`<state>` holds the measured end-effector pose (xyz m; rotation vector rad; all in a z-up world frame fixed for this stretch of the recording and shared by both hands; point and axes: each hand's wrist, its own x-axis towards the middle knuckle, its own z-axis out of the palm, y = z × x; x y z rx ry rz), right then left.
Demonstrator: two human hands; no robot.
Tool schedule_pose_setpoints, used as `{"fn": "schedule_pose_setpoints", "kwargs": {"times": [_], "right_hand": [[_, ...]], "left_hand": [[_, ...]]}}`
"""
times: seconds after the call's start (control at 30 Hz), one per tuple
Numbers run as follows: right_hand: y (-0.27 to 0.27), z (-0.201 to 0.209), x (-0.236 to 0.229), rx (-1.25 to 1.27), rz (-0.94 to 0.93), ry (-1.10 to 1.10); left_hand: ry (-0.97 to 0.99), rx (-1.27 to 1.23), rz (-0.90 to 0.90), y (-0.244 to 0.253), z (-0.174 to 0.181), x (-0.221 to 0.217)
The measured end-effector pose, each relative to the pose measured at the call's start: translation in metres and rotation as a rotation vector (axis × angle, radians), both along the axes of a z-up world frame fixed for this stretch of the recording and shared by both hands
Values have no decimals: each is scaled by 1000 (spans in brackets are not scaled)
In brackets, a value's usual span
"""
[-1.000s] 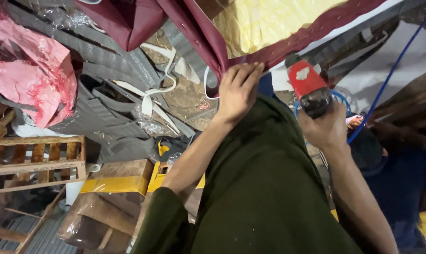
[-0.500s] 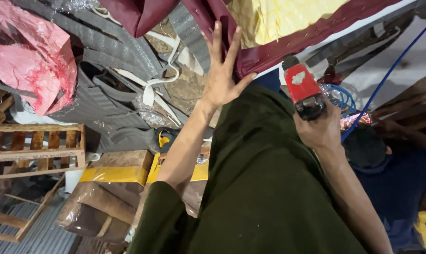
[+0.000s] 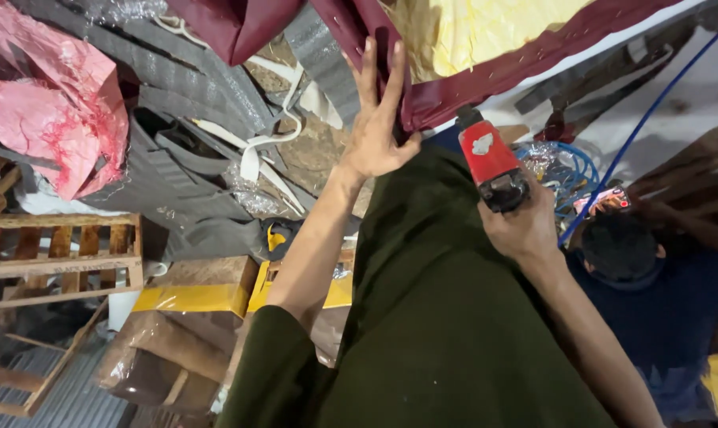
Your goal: The person staples maroon fabric onto a wooden furniture frame using a pneumatic stapler, pulling the material taut by hand. They smooth and secure the fabric across various sections of the frame, including the seat and back, to finish the upholstery.
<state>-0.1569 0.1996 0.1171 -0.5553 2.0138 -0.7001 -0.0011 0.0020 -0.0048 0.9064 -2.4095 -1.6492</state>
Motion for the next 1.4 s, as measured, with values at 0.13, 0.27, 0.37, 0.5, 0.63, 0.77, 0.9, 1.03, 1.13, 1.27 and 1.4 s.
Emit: {"fn": "schedule_pose_setpoints", "kwargs": {"times": [0.13,0.27,0.37,0.5,0.63,0.77,0.9,1.03,1.13,1.27,1.4], "right_hand": [[4,0,5,5,-41,-85],[-3,-3,14,-14,-31,-127],[-6,-2,14,56,-27,-112],[31,-18,27,-7,-112,-100],[123,-65,26,-19,-346,-161],[106,-5,-32,-218,-475,19],[139,6,-71,-111,-506,198],[184,-21,-114,127,-818,89],[206,-35,-156,57,-945,-44],[194,6,-225,-148,-955,-7],[206,44,-283,-340,-909,58]], "left_hand": [[20,4,-20,-4,0,1],[-10,4,-30,-4,-1,1],[9,23,-14,-3,-2,2],[20,-47,-44,-7,1,10],[29,-101,12,0,2,0],[123,-214,-69,-6,15,-9],[102,-219,-95,-5,26,-13],[-527,-603,-13,9,17,-31],[-707,-693,155,23,20,-91],[-235,-371,88,59,82,-254],[260,45,-393,127,153,-428]]}}
